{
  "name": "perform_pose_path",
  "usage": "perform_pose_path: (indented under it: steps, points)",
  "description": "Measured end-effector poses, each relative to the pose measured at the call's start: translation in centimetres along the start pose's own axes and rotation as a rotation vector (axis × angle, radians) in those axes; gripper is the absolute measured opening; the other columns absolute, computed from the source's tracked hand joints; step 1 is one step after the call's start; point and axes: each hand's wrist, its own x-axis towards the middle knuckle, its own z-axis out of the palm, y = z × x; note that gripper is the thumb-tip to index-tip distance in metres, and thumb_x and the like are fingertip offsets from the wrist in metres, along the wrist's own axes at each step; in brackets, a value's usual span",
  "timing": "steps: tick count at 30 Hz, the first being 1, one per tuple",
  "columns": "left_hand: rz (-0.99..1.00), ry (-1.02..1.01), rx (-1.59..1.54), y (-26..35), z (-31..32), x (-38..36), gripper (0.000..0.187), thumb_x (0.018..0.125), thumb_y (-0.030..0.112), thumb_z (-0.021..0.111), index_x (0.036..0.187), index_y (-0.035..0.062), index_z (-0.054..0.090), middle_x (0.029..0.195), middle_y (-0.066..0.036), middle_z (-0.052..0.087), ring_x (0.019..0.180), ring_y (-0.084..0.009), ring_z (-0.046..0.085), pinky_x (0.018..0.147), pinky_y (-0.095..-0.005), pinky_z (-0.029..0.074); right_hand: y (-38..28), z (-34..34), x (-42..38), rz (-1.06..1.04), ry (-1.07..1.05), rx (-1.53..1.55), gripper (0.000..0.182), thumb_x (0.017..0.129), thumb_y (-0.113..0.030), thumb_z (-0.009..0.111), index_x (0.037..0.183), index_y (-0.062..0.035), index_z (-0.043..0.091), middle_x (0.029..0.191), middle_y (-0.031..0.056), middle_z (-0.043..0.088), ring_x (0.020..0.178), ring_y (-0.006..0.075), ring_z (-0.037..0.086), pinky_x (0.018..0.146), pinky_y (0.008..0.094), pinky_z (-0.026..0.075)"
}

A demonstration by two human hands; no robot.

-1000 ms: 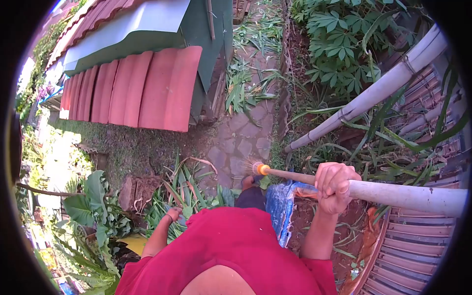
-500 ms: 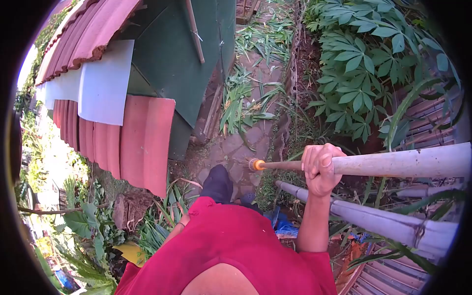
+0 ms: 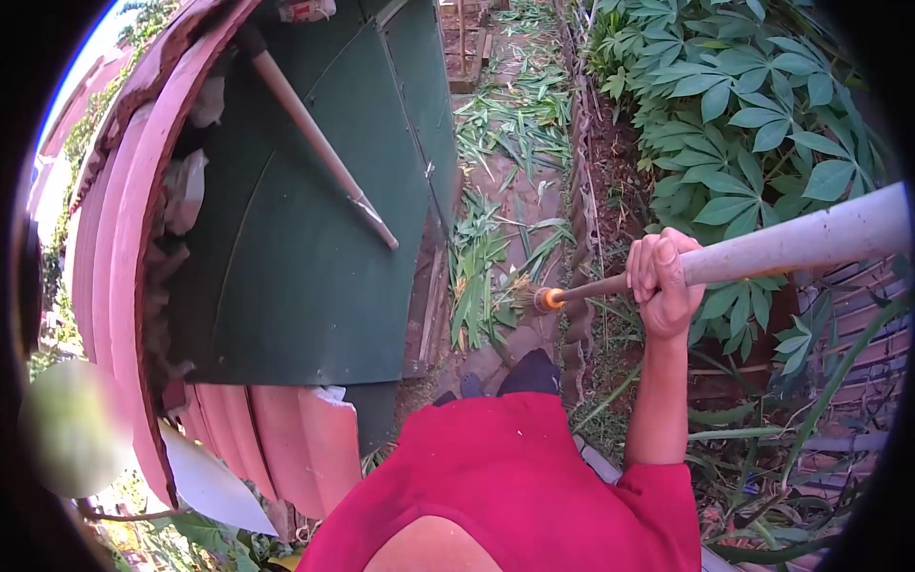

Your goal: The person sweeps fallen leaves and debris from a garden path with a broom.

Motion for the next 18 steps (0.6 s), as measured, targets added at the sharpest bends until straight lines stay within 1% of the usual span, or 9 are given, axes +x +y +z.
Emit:
perform_pose_path:
  steps: [3, 4, 5, 7, 10, 12, 13, 16, 18]
  points:
    - [0.044, 0.069, -0.078, 9.1, -4.6, 6.6, 0.028, 0.095, 0.019, 0.053, 0.115, 0.0040, 0.066, 0.106, -0.011, 0.071, 0.093, -0.0207, 0.067, 0.083, -0.0328, 0.052, 4.2, -0.5, 5.0, 0.026, 0.079, -0.028, 0.042, 0.101, -0.022, 0.052, 0.063, -0.0094, 0.039, 0.051, -0.0013, 0.038, 0.040, 0.0076, 0.035, 0.039, 0.0236, 0.029]
    - [0.061, 0.087, -0.103, 12.2, -5.7, 8.4, 0.028, 0.095, 0.019, 0.053, 0.115, 0.0041, 0.067, 0.106, -0.011, 0.072, 0.093, -0.0206, 0.067, 0.083, -0.0327, 0.052, 5.7, -0.6, 6.5, 0.005, 0.074, -0.058, 0.043, 0.101, -0.023, 0.052, 0.063, -0.0095, 0.039, 0.051, -0.0018, 0.037, 0.039, 0.0076, 0.034, 0.039, 0.0237, 0.029]
    - [0.071, 0.092, -0.115, 15.1, -6.4, 9.8, 0.028, 0.095, 0.019, 0.053, 0.114, 0.0042, 0.067, 0.105, -0.011, 0.072, 0.093, -0.0205, 0.067, 0.083, -0.0327, 0.052, 8.1, -1.8, 9.8, -0.014, 0.057, -0.048, 0.043, 0.101, -0.023, 0.052, 0.063, -0.0095, 0.039, 0.050, -0.0017, 0.037, 0.039, 0.0077, 0.033, 0.038, 0.0237, 0.029]
    - [0.095, 0.094, -0.138, 19.6, -6.9, 12.6, 0.027, 0.096, 0.019, 0.053, 0.114, 0.0043, 0.067, 0.105, -0.011, 0.072, 0.092, -0.0202, 0.067, 0.083, -0.0326, 0.052, 10.7, -3.4, 13.4, -0.028, 0.042, -0.039, 0.043, 0.102, -0.023, 0.051, 0.062, -0.0096, 0.040, 0.049, -0.0016, 0.036, 0.038, 0.0079, 0.032, 0.038, 0.0236, 0.028]
    - [0.088, 0.073, -0.131, 23.6, -5.8, 16.9, 0.027, 0.096, 0.019, 0.053, 0.114, 0.0045, 0.067, 0.104, -0.010, 0.072, 0.091, -0.0198, 0.067, 0.082, -0.0324, 0.052, 14.6, -6.2, 19.1, -0.016, 0.043, 0.043, 0.044, 0.101, -0.023, 0.052, 0.061, -0.0098, 0.040, 0.048, -0.0013, 0.035, 0.036, 0.0084, 0.032, 0.038, 0.0238, 0.029]
    - [0.056, 0.048, -0.097, 24.3, -4.0, 19.6, 0.027, 0.096, 0.019, 0.053, 0.113, 0.0046, 0.067, 0.103, -0.010, 0.072, 0.091, -0.0196, 0.067, 0.082, -0.0323, 0.052, 17.8, -8.7, 22.6, -0.010, 0.011, 0.137, 0.044, 0.101, -0.023, 0.052, 0.061, -0.0098, 0.040, 0.047, -0.0010, 0.035, 0.036, 0.0090, 0.032, 0.039, 0.0243, 0.030]
    - [0.033, 0.035, -0.081, 24.4, -3.0, 20.7, 0.026, 0.096, 0.018, 0.053, 0.113, 0.0047, 0.067, 0.103, -0.010, 0.072, 0.091, -0.0194, 0.067, 0.081, -0.0323, 0.052, 19.6, -10.0, 24.3, 0.004, -0.015, 0.162, 0.043, 0.100, -0.021, 0.052, 0.061, -0.0097, 0.040, 0.047, -0.0008, 0.035, 0.036, 0.0092, 0.032, 0.039, 0.0244, 0.030]
    - [-0.013, -0.047, 0.108, 24.9, 0.2, 22.4, 0.026, 0.096, 0.018, 0.052, 0.113, 0.0049, 0.067, 0.102, -0.010, 0.072, 0.090, -0.0190, 0.067, 0.081, -0.0321, 0.052, 24.4, -12.3, 29.1, 0.019, -0.018, 0.122, 0.042, 0.099, -0.018, 0.053, 0.059, -0.0086, 0.041, 0.047, 0.0000, 0.038, 0.036, 0.0092, 0.035, 0.039, 0.0242, 0.031]
    - [0.000, -0.074, 0.191, 27.4, 1.8, 23.2, 0.026, 0.097, 0.018, 0.052, 0.113, 0.0051, 0.067, 0.101, -0.010, 0.072, 0.089, -0.0188, 0.066, 0.080, -0.0320, 0.052, 27.0, -14.4, 31.9, 0.062, -0.097, 0.060, 0.042, 0.097, -0.015, 0.055, 0.057, -0.0075, 0.043, 0.048, 0.0010, 0.041, 0.037, 0.0093, 0.037, 0.038, 0.0242, 0.030]
